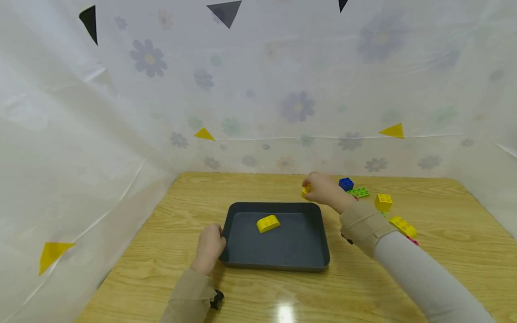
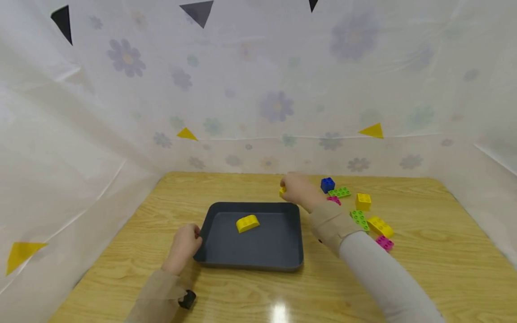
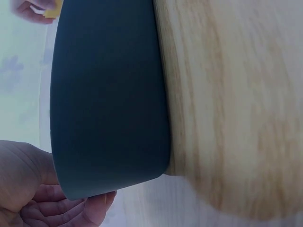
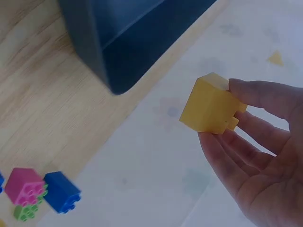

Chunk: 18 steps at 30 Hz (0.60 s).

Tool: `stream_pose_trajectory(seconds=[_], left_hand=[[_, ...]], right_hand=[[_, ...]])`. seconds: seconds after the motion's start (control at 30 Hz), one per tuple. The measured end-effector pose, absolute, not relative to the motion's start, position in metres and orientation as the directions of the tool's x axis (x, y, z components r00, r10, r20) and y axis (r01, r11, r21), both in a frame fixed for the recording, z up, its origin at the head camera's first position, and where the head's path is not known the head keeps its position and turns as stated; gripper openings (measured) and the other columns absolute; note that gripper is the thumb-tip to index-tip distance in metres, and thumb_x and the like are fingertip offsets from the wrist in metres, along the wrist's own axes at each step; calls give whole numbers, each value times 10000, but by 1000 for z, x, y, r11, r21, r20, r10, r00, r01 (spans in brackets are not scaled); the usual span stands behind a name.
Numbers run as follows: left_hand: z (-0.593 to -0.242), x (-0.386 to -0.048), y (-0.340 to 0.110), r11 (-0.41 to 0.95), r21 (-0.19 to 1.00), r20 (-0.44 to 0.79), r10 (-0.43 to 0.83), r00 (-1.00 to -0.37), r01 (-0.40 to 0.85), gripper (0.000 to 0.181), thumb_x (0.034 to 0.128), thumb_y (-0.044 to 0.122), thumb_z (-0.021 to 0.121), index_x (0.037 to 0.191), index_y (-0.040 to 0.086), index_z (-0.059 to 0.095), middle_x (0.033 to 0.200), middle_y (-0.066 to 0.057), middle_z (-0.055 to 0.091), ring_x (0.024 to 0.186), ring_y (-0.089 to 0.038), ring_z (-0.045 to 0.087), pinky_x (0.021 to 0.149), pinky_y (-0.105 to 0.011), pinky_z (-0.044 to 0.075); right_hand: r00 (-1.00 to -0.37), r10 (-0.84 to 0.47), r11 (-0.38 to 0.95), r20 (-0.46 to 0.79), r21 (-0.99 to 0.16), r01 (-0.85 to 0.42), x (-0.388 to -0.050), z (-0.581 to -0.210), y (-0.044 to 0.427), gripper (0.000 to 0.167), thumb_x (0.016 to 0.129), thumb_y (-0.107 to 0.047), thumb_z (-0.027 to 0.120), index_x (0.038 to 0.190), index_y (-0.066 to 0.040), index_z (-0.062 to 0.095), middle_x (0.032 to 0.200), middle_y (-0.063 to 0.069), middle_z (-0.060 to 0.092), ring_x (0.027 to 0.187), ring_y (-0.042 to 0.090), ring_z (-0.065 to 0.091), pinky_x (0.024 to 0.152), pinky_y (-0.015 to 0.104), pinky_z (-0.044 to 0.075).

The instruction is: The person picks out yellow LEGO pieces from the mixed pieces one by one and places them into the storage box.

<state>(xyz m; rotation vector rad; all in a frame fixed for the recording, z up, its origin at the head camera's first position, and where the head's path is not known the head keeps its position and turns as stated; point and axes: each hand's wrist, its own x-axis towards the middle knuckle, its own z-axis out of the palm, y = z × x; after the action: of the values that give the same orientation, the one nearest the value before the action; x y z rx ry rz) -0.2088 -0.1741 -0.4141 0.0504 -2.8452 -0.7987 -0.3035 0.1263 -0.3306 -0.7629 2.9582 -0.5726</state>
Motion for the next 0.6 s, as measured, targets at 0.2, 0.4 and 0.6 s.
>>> stream_pose_trajectory(seconds=[0.2, 0.4, 0.6], left_hand=[[-414, -209, -175, 853, 522, 171, -82, -982, 20, 365, 677, -141, 468, 527, 135, 283, 499, 36, 253, 447, -100, 232, 406, -220, 191], [-414, -208, -174, 850, 527, 163, -78, -984, 20, 365, 682, -144, 466, 527, 135, 290, 497, 36, 259, 446, -98, 237, 405, -216, 193], [-413, -207, -175, 853, 522, 169, -77, -983, 23, 365, 677, -144, 463, 523, 135, 286, 496, 37, 257, 446, -98, 235, 410, -218, 193]], right_hand=[[-857, -513, 804, 38, -329, -496, -289, -326, 104, 301, 800, -98, 659, 1065, 37, 614, 1025, 168, 578, 873, 269, 561, 788, 388, 478], [-832, -554, 781, 23, -332, -529, -280, -331, 88, 292, 792, -69, 658, 1064, 29, 615, 1029, 152, 574, 886, 260, 559, 777, 364, 482], [-830, -557, 784, -15, -339, -520, -280, -340, 76, 320, 774, -63, 680, 1075, 29, 617, 1052, 139, 574, 887, 241, 563, 758, 332, 487]])
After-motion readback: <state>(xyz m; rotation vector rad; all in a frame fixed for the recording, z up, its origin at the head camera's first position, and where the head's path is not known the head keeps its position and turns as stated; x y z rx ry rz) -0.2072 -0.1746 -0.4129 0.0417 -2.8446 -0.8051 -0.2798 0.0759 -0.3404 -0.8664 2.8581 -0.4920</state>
